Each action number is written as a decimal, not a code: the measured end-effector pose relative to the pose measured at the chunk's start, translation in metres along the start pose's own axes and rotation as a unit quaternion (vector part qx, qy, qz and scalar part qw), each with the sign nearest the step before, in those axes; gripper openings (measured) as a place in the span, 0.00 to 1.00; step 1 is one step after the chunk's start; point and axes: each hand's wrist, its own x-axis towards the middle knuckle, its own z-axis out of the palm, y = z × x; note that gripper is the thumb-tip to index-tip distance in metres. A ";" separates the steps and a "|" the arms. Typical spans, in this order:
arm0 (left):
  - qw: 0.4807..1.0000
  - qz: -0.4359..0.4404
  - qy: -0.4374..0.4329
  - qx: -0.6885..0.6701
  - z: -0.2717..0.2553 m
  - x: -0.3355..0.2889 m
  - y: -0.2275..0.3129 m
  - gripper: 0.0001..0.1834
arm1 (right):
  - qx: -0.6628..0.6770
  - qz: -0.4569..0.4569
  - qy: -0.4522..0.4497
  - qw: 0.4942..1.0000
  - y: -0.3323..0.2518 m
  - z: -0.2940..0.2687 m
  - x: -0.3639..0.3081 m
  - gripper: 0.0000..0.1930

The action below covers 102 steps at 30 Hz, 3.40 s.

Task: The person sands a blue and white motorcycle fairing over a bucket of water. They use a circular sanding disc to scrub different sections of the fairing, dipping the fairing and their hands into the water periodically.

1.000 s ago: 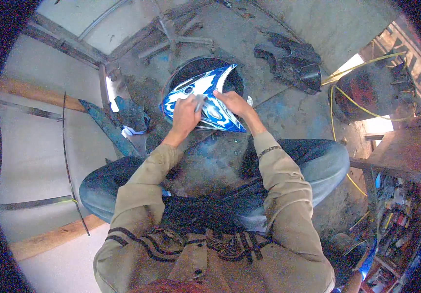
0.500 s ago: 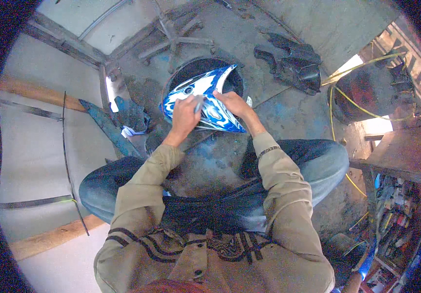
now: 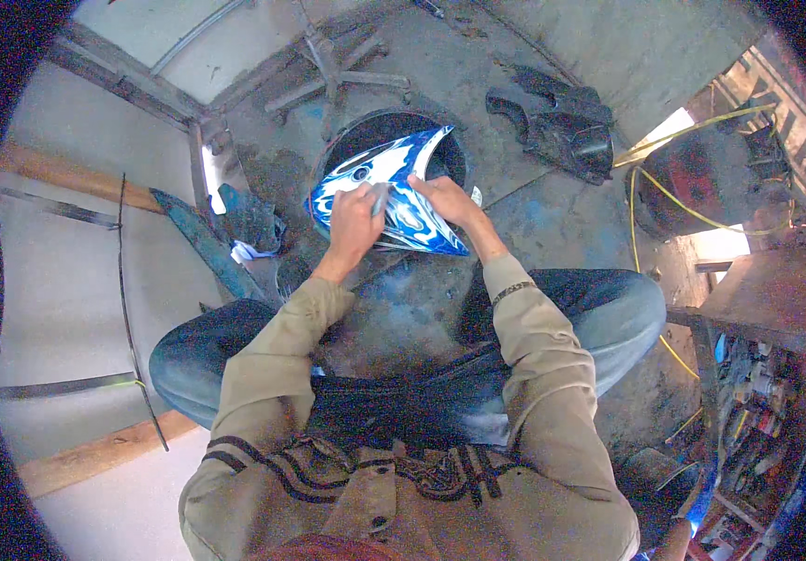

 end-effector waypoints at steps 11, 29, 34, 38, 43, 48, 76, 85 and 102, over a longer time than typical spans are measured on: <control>1.000 -0.012 0.020 0.015 0.016 -0.007 0.009 0.19 | -0.003 0.012 -0.005 1.000 -0.016 0.003 -0.009 0.36; 0.999 0.036 0.029 -0.022 0.017 -0.007 0.010 0.17 | -0.026 0.013 0.001 1.000 -0.017 0.003 -0.006 0.36; 1.000 0.004 0.001 0.007 0.006 0.005 -0.003 0.18 | 0.003 -0.004 0.007 1.000 -0.005 0.002 -0.003 0.36; 0.993 0.108 -0.005 -0.045 0.014 -0.009 0.006 0.15 | -0.023 -0.001 0.009 1.000 -0.019 0.005 -0.010 0.36; 0.999 0.024 0.027 -0.010 0.011 -0.002 -0.004 0.16 | -0.051 0.007 0.004 0.999 -0.014 0.000 -0.006 0.37; 0.990 0.138 -0.016 -0.028 0.021 -0.016 0.009 0.17 | -0.029 -0.027 0.004 0.999 -0.011 -0.001 -0.007 0.38; 0.959 0.257 -0.106 -0.060 0.025 -0.028 0.009 0.35 | -0.035 -0.035 0.022 0.999 -0.012 0.002 -0.007 0.38; 0.971 0.223 -0.083 -0.011 0.021 -0.020 -0.001 0.37 | -0.005 -0.022 0.021 1.000 -0.009 0.003 -0.007 0.36; 0.973 0.207 -0.086 -0.053 0.018 -0.022 0.002 0.35 | -0.019 0.004 0.023 1.000 -0.013 0.004 -0.011 0.35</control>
